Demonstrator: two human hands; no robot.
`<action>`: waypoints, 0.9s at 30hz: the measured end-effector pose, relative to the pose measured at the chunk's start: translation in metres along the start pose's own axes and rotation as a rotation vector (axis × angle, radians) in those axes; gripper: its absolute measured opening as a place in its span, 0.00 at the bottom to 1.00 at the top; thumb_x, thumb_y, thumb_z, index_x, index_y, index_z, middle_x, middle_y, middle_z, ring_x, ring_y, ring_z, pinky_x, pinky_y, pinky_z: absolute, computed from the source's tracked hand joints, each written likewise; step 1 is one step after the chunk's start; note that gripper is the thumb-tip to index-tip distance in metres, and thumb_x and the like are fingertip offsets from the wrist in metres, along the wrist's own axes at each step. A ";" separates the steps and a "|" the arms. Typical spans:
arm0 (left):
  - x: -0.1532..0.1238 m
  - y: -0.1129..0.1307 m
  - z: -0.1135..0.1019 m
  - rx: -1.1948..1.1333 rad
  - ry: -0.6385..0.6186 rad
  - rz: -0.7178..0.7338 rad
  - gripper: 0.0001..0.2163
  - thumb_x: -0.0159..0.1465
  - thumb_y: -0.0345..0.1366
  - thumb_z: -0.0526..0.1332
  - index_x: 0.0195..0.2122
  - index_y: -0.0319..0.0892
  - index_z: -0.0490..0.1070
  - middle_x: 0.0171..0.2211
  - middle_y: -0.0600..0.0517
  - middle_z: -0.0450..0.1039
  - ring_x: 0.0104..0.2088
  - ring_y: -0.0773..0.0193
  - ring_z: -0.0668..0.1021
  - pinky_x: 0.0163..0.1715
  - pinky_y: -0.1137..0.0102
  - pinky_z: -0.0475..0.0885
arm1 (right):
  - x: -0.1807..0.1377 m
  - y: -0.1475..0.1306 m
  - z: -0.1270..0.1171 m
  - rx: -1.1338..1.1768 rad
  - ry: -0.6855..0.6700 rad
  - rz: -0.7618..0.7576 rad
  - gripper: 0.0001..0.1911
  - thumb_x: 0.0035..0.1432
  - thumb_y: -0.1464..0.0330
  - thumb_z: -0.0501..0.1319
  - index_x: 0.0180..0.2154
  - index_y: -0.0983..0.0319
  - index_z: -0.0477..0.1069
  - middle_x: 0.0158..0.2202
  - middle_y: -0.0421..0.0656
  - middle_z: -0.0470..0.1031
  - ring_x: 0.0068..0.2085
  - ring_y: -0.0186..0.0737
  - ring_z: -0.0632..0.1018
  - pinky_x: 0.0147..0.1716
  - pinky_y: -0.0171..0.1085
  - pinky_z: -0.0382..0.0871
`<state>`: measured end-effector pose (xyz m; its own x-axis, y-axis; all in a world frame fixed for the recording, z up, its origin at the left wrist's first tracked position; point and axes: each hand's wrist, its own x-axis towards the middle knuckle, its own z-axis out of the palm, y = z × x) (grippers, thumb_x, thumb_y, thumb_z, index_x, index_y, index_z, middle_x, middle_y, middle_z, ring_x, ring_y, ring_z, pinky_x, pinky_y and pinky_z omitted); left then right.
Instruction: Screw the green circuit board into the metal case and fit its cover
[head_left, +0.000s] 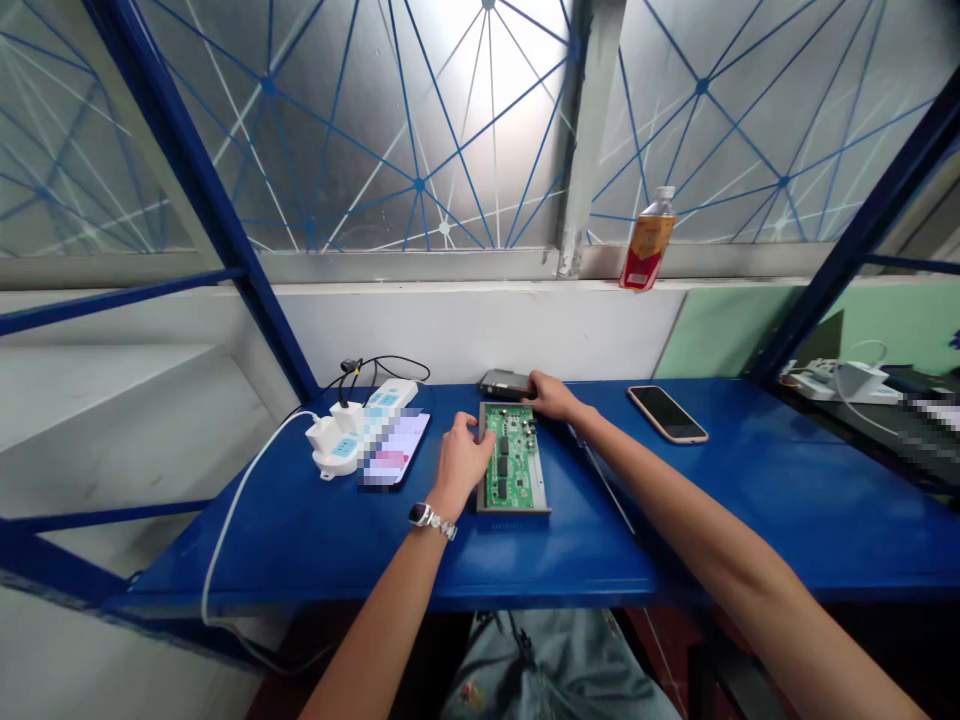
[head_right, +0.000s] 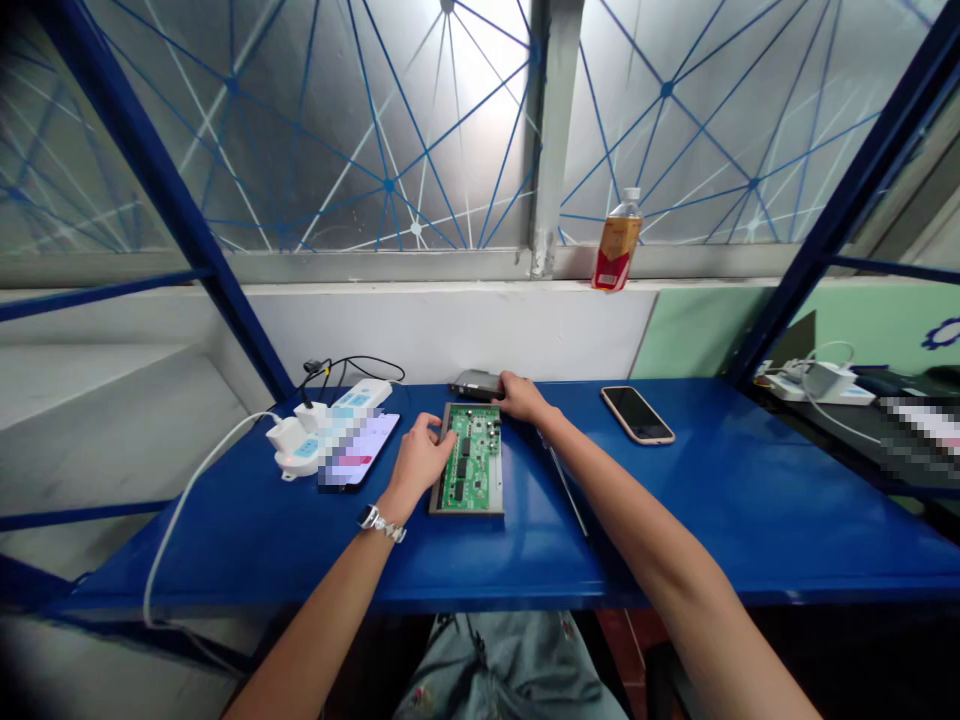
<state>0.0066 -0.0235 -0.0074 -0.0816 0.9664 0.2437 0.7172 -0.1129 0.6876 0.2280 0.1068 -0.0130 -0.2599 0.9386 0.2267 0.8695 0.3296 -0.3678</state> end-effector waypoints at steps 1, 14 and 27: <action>0.001 0.000 0.001 -0.040 0.029 0.004 0.10 0.65 0.38 0.62 0.46 0.42 0.69 0.22 0.55 0.72 0.28 0.58 0.78 0.29 0.70 0.62 | -0.006 0.003 -0.004 0.000 0.047 0.002 0.13 0.56 0.65 0.66 0.42 0.61 0.68 0.38 0.45 0.78 0.36 0.41 0.74 0.34 0.35 0.60; 0.007 -0.006 0.012 -0.381 0.202 0.074 0.23 0.71 0.46 0.58 0.62 0.37 0.63 0.39 0.46 0.79 0.36 0.57 0.81 0.37 0.66 0.72 | -0.102 -0.011 -0.047 1.028 0.671 0.126 0.24 0.63 0.44 0.59 0.38 0.58 0.69 0.31 0.38 0.74 0.33 0.38 0.75 0.33 0.34 0.68; 0.010 -0.007 0.016 -0.577 0.206 0.035 0.21 0.72 0.45 0.57 0.62 0.41 0.61 0.45 0.44 0.79 0.43 0.56 0.82 0.46 0.63 0.74 | -0.134 -0.057 0.001 1.460 0.089 0.353 0.23 0.59 0.46 0.65 0.45 0.56 0.74 0.44 0.46 0.82 0.41 0.47 0.82 0.35 0.41 0.74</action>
<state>0.0117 -0.0097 -0.0207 -0.2384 0.9016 0.3609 0.2362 -0.3066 0.9221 0.2131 -0.0376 -0.0232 -0.0606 0.9977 -0.0297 -0.3049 -0.0469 -0.9512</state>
